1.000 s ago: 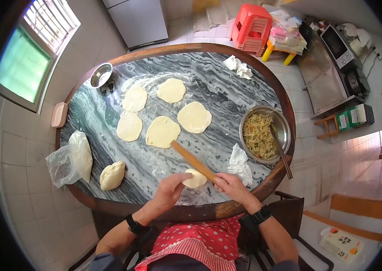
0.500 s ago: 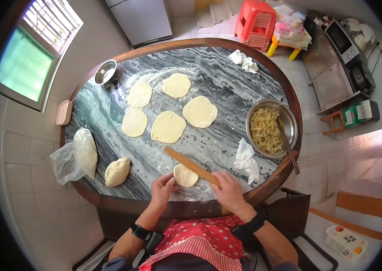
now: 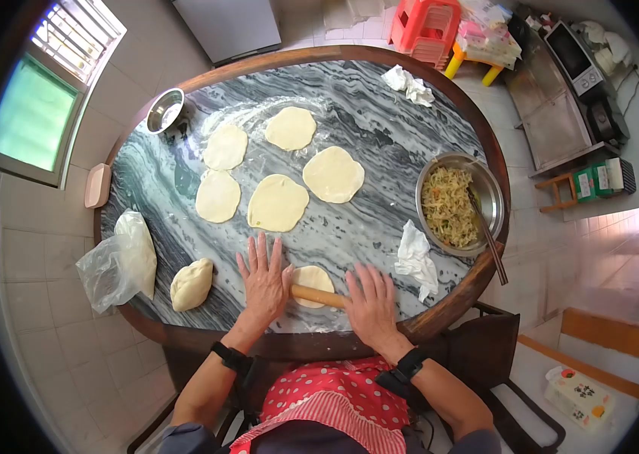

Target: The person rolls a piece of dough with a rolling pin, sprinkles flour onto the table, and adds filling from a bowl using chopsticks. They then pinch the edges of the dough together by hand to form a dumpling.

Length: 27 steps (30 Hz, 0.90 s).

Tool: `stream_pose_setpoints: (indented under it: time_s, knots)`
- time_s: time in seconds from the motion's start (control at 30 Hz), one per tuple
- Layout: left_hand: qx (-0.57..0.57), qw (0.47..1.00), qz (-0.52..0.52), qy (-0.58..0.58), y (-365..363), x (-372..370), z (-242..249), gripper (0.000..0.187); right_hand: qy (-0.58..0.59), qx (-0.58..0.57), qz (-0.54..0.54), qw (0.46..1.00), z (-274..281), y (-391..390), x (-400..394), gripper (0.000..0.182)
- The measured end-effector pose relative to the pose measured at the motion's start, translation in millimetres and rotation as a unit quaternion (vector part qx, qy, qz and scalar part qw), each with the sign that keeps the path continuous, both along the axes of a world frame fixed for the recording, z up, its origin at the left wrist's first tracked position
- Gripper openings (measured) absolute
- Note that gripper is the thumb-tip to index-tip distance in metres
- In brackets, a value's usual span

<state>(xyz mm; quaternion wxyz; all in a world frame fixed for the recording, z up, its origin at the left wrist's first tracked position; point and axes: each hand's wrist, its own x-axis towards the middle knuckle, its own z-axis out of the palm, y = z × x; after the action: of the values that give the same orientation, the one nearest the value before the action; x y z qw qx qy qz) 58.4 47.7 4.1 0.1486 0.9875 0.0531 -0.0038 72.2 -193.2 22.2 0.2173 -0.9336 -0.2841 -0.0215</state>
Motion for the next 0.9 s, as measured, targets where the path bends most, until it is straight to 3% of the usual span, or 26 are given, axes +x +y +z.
stream_pose_setpoints:
  time_s: [0.1,0.53,0.83,0.9]
  knots:
    - [-0.002,1.000,0.000,-0.016,-2,15,4,0.061,-0.002,-0.057,-0.018,0.998,-4,7,14,0.056]
    - [-0.011,0.998,0.062,-0.017,-3,74,4,0.063,0.016,-0.066,-0.066,0.995,-17,19,87,0.061]
    - [0.006,0.984,0.112,-0.136,2,87,-14,0.058,-0.083,-0.044,-0.058,0.994,-17,24,114,0.057]
    - [-0.018,0.973,0.139,-0.185,4,83,-16,0.051,-0.087,0.013,-0.049,0.995,-15,21,104,0.058]
